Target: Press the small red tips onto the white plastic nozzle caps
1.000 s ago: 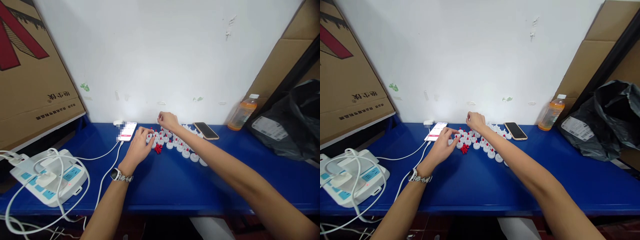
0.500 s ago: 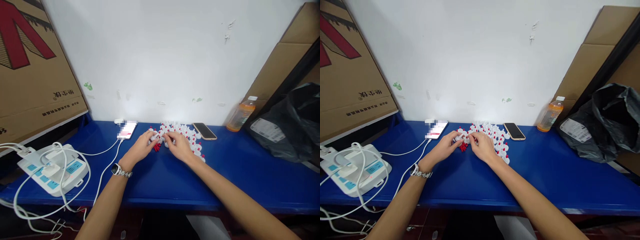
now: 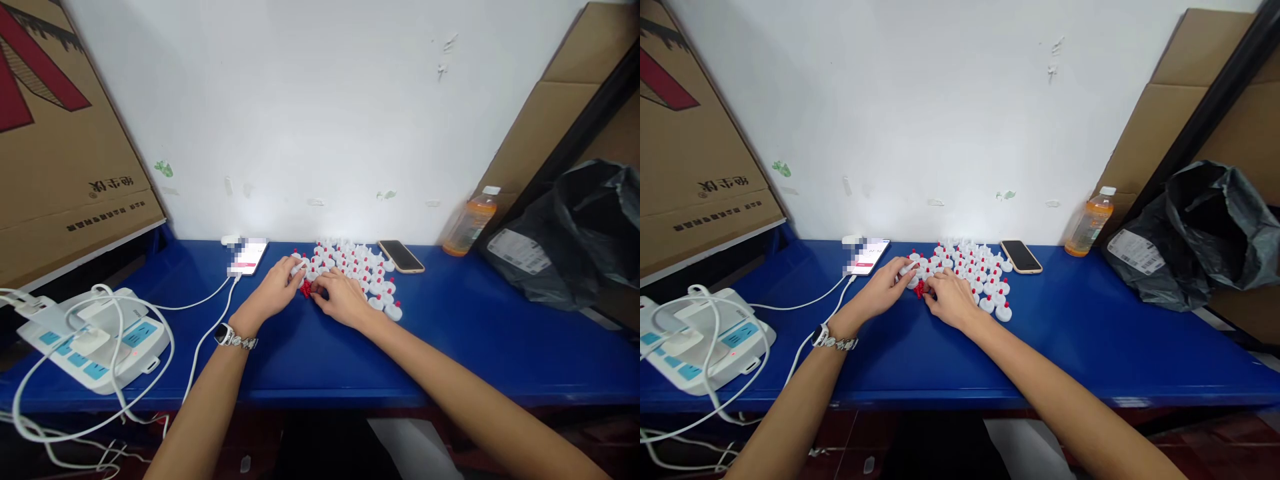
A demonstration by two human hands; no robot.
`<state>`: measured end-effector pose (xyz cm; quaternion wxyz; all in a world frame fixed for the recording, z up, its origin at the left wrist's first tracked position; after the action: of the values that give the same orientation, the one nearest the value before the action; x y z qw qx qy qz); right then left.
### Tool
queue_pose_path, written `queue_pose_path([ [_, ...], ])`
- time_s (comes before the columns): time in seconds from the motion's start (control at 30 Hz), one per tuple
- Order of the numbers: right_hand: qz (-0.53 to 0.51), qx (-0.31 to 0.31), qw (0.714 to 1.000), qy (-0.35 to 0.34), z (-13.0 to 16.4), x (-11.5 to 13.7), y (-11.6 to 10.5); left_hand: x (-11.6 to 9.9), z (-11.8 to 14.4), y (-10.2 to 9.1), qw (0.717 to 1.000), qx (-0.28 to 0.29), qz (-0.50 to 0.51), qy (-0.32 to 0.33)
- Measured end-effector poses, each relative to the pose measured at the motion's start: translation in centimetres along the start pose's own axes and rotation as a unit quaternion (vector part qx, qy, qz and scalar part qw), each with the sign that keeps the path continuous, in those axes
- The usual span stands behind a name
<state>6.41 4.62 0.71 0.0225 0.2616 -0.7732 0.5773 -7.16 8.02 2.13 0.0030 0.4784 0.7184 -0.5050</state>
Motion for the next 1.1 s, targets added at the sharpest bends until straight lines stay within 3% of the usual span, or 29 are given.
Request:
queue_pose_path([
  [0.1,-0.054,-0.036,0.998,0.022,-0.2,-0.6,-0.7,-0.2,0.0,0.1,1.000,0.001,0.008,-0.004],
  [0.17,-0.144,-0.078,0.985,0.056,-0.4,-1.5,-1.6,-0.4,0.1,0.3,1.000,0.003,0.014,-0.007],
  [0.3,-0.378,-0.080,0.918,0.091,-0.8,-2.8,-1.9,-1.3,0.2,1.3,0.999,0.038,0.027,0.013],
  [0.37,-0.434,-0.066,0.894,0.088,-0.9,-2.9,-1.7,-1.9,0.2,1.8,0.997,0.047,0.045,0.038],
  [0.57,-0.495,-0.060,0.863,0.087,-0.9,-2.8,-1.4,-2.4,0.1,2.0,0.996,0.033,0.064,0.053],
  [0.73,-0.577,-0.068,0.808,0.094,-1.3,-3.2,-1.4,-3.4,0.2,2.2,0.994,0.049,0.079,0.062],
  [0.87,-0.603,-0.091,0.782,0.128,-1.3,-3.4,-1.5,-4.1,0.2,2.2,0.992,0.046,0.103,0.057],
  [1.0,-0.597,-0.160,0.774,0.137,-0.9,-3.2,-1.9,-4.2,0.1,2.4,0.993,0.031,0.104,0.051],
  [1.1,-0.571,-0.187,0.792,0.109,-0.7,-2.5,-2.2,-3.8,0.1,2.4,0.994,0.015,0.093,0.048],
])
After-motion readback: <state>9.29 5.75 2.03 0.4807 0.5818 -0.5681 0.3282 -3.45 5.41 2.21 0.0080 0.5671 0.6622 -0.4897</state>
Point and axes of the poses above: each hand's wrist, its own z-axis away from the middle knuckle, its own y-axis out of the palm, x = y × z, the point moved 7 cm from there along -z, towards the middle knuckle, and after that the axes turned 7 degrees about y, right-handed, at the moved point
